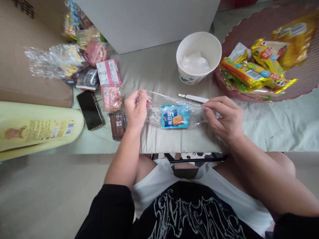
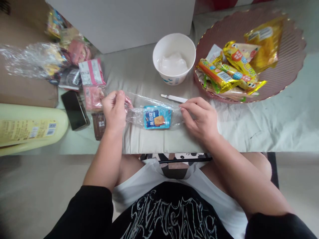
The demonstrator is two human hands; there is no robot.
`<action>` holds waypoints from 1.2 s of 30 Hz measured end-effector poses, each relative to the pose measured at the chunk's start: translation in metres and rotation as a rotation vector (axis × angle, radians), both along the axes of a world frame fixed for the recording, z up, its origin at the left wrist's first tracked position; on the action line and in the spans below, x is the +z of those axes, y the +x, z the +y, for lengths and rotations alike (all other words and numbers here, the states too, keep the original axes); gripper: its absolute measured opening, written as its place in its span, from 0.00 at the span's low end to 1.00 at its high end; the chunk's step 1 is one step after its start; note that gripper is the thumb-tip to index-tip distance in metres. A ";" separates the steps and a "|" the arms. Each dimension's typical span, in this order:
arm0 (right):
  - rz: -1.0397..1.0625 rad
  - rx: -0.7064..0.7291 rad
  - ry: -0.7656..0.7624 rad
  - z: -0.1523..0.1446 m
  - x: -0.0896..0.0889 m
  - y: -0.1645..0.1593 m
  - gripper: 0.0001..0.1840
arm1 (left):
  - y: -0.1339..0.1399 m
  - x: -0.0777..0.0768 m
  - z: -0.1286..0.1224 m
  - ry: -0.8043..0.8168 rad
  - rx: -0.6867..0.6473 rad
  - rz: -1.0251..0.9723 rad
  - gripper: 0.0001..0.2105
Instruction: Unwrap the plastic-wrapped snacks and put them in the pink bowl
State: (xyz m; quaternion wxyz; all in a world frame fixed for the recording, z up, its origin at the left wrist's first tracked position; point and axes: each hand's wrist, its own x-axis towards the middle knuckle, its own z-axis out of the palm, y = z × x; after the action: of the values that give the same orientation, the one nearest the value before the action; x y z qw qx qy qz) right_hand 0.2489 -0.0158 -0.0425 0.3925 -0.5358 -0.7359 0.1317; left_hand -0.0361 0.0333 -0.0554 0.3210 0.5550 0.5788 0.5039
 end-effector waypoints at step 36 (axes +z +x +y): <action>0.077 -0.057 -0.003 -0.003 0.008 -0.003 0.06 | 0.001 0.004 0.003 0.034 -0.002 0.072 0.25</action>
State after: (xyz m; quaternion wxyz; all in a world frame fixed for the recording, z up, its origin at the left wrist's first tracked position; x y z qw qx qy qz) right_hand 0.2462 -0.0187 -0.0348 0.4235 -0.5515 -0.7045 0.1422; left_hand -0.0350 0.0358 -0.0518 0.2910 0.5786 0.5807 0.4933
